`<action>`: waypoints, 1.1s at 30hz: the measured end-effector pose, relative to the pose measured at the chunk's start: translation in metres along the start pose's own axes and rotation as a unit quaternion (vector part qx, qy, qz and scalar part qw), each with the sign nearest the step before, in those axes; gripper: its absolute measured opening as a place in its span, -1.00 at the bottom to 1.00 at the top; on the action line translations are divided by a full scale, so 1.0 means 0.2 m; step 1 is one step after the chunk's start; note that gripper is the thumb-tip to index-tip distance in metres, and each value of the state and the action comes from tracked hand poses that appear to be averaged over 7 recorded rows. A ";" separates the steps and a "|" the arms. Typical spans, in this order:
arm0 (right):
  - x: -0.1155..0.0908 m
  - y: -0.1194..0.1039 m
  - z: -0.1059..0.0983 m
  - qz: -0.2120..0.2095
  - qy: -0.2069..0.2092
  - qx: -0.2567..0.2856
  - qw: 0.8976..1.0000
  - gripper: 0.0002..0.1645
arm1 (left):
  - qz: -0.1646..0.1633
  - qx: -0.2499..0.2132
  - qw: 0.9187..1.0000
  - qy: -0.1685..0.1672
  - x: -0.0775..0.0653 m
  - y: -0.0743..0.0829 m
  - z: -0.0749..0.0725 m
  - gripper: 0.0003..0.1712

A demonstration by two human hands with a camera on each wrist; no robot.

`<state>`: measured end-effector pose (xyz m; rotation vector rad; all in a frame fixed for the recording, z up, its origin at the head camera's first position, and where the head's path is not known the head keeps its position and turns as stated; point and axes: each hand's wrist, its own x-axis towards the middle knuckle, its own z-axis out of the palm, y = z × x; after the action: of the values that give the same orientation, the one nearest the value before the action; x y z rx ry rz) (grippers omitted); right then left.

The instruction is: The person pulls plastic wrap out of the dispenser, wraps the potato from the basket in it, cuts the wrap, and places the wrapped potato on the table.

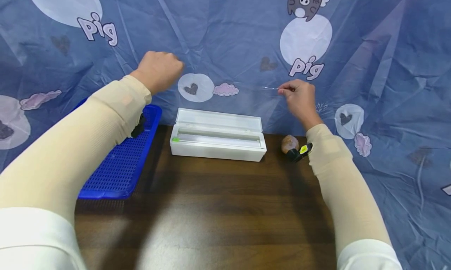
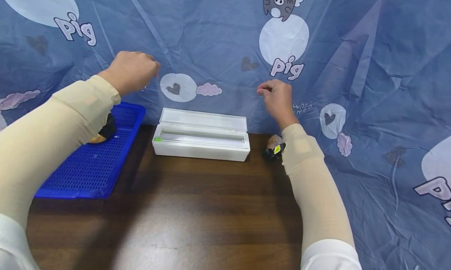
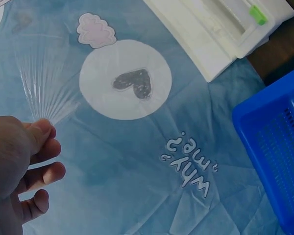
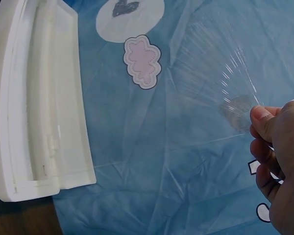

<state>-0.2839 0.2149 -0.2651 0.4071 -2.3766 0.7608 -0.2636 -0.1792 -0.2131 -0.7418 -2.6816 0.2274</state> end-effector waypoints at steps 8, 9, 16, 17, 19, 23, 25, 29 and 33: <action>0.03 -0.04 -0.03 0.002 -0.001 -0.003 1.000 -0.86 | -0.003 -0.006 1.000 0.013 -0.01 -0.02 -0.05 -0.74; 0.03 -0.04 -0.04 0.004 0.000 -0.004 1.000 -0.86 | -0.001 -0.006 1.000 0.019 -0.01 -0.02 -0.06 -0.74; 0.06 -0.06 -0.09 0.002 0.015 -0.006 1.000 -0.87 | -0.005 0.001 0.999 0.032 0.02 -0.02 -0.12 -0.72; 0.07 -0.06 -0.10 0.003 0.016 -0.004 1.000 -0.88 | -0.006 0.001 1.000 0.031 0.02 -0.02 -0.13 -0.72; 0.08 -0.07 -0.12 0.006 0.016 -0.001 1.000 -0.88 | -0.008 0.002 1.000 0.028 0.02 -0.02 -0.15 -0.73; 0.10 -0.08 -0.14 0.008 0.014 -0.001 1.000 -0.86 | -0.012 -0.003 1.000 0.028 0.03 -0.03 -0.18 -0.74; 0.10 -0.08 -0.15 0.005 0.013 -0.007 1.000 -0.85 | -0.015 -0.007 1.000 0.025 0.03 -0.03 -0.20 -0.77; 0.12 -0.10 -0.18 0.003 0.010 -0.012 1.000 -0.82 | -0.024 -0.012 1.000 0.017 0.03 -0.05 -0.22 -0.80; 0.13 -0.13 -0.20 0.001 0.014 -0.004 1.000 -0.83 | -0.027 -0.007 1.000 0.008 0.04 -0.06 -0.25 -0.80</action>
<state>-0.2751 0.2157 -0.2119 0.3871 -2.3541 0.7527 -0.2557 -0.1821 -0.1613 -0.6712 -2.6859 0.1875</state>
